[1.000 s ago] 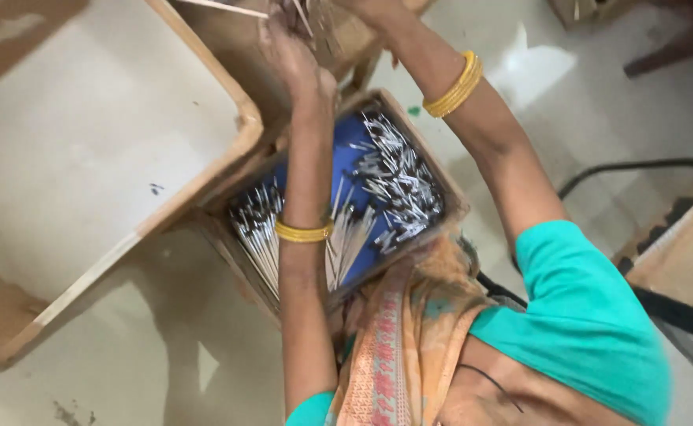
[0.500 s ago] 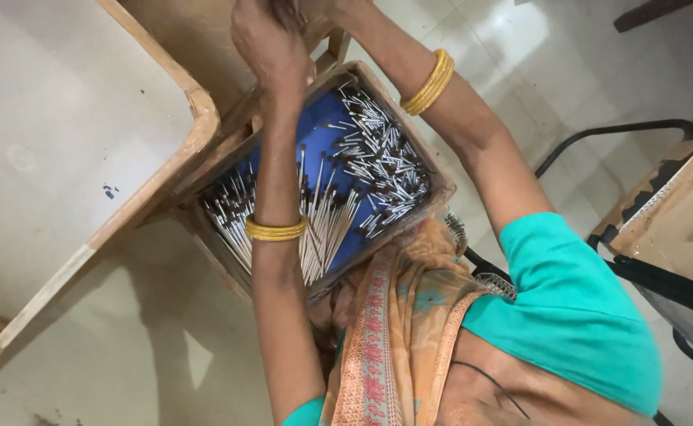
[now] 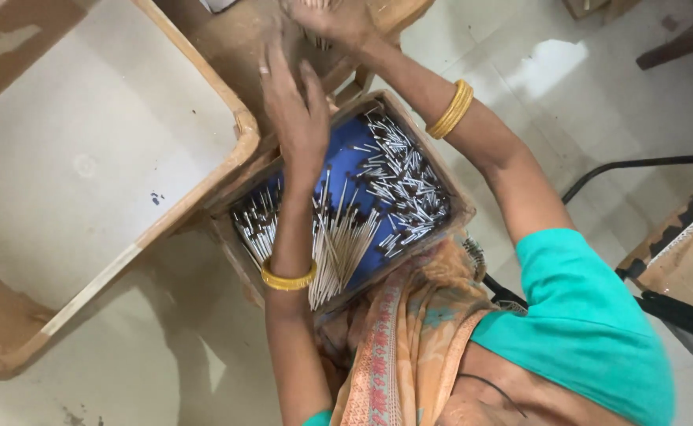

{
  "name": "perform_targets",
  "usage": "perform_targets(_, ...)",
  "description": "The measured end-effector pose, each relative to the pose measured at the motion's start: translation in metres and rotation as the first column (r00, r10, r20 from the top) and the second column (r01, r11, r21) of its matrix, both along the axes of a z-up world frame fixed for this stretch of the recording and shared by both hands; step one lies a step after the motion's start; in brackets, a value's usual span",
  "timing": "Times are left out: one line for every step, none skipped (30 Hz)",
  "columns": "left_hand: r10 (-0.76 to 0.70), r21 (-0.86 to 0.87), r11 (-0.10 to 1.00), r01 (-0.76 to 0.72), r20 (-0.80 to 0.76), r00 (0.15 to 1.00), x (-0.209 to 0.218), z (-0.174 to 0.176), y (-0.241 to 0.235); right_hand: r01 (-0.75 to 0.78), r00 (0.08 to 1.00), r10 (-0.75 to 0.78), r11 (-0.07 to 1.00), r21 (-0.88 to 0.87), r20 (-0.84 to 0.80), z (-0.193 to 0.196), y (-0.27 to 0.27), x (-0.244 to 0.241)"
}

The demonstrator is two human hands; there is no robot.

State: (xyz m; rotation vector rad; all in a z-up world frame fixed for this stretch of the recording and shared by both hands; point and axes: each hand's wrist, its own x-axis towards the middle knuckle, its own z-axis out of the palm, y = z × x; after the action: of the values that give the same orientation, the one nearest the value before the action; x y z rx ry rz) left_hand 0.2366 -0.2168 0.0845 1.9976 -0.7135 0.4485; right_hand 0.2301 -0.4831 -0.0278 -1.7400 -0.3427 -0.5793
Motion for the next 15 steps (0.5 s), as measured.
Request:
perform_targets(-0.043, -0.044, 0.998, 0.036, -0.174, 0.984, -0.013, 0.011, 0.004, -0.006, 1.0, 0.006, 1.0, 0.018, 0.001, 0.011, 0.047, -0.077)
perform_targets(-0.095, -0.093, 0.993, 0.067, -0.341, 0.935, -0.025, 0.02, 0.008, -0.011, 1.0, 0.011, 0.999, 0.036, 0.002, 0.044, 0.079, 0.07)
perform_targets(-0.093, -0.092, 0.994, 0.065, -0.348, 0.933, -0.031, 0.015, 0.014, -0.013, 1.0, 0.013, 0.999, 0.038, -0.005, 0.047, 0.079, 0.066)
perform_targets(-0.181, -0.191, 0.976, 0.107, -0.425, 0.887, -0.036, 0.008, 0.02, 0.01, 0.994, -0.009, 1.0, 0.007, -0.105, 0.048, 0.079, 0.063)
perform_targets(-0.27, -0.29, 0.947, 0.135, -0.501, 0.822, -0.047, -0.001, 0.027, 0.029, 0.976, -0.033, 0.999, -0.022, -0.216, 0.045, 0.08, 0.053)
perform_targets(-0.266, -0.287, 0.949, 0.127, -0.52, 0.812, -0.052, -0.008, 0.034, 0.027, 0.971, -0.03, 1.0, -0.016, -0.237, 0.025, 0.075, 0.054)
perform_targets(-0.319, -0.338, 0.928, 0.159, -0.494, 0.809, -0.061, -0.017, 0.044, -0.031, 0.942, 0.008, 0.998, -0.061, -0.336, 0.002, 0.073, 0.048)
perform_targets(-0.37, -0.389, 0.901, 0.19, -0.465, 0.804, -0.071, -0.024, 0.053, -0.095, 0.901, 0.044, 0.991, -0.098, -0.431, -0.02, 0.071, 0.042)
perform_targets(-0.375, -0.393, 0.899, 0.193, -0.462, 0.804, -0.069, -0.026, 0.059, -0.093, 0.902, 0.04, 0.99, -0.103, -0.431, -0.014, 0.07, 0.036)
perform_targets(-0.429, -0.447, 0.867, 0.221, -0.442, 0.788, -0.067, -0.027, 0.066, -0.155, 0.883, 0.105, 0.985, -0.073, -0.458, -0.007, 0.069, 0.029)
perform_targets(-0.471, -0.497, 0.836, 0.234, -0.43, 0.771, -0.072, -0.029, 0.076, -0.227, 0.852, 0.181, 0.973, -0.034, -0.492, -0.003, 0.074, 0.019)
perform_targets(-0.464, -0.499, 0.838, 0.222, -0.437, 0.77, -0.08, -0.031, 0.085, -0.235, 0.845, 0.188, 0.971, -0.032, -0.5, 0.0, 0.092, -0.009)
perform_targets(-0.491, -0.51, 0.834, 0.212, -0.509, 0.706, -0.089, -0.032, 0.096, -0.35, 0.759, 0.363, 0.928, 0.13, -0.541, 0.003, 0.112, -0.038)
perform_targets(-0.516, -0.521, 0.829, 0.202, -0.575, 0.635, -0.099, -0.033, 0.107, -0.441, 0.65, 0.529, 0.847, 0.295, -0.546, 0.007, 0.132, -0.068)
perform_targets(-0.508, -0.52, 0.832, 0.194, -0.574, 0.642, -0.113, -0.068, 0.121, -0.452, 0.645, 0.537, 0.842, 0.295, -0.544, -0.023, 0.154, -0.093)
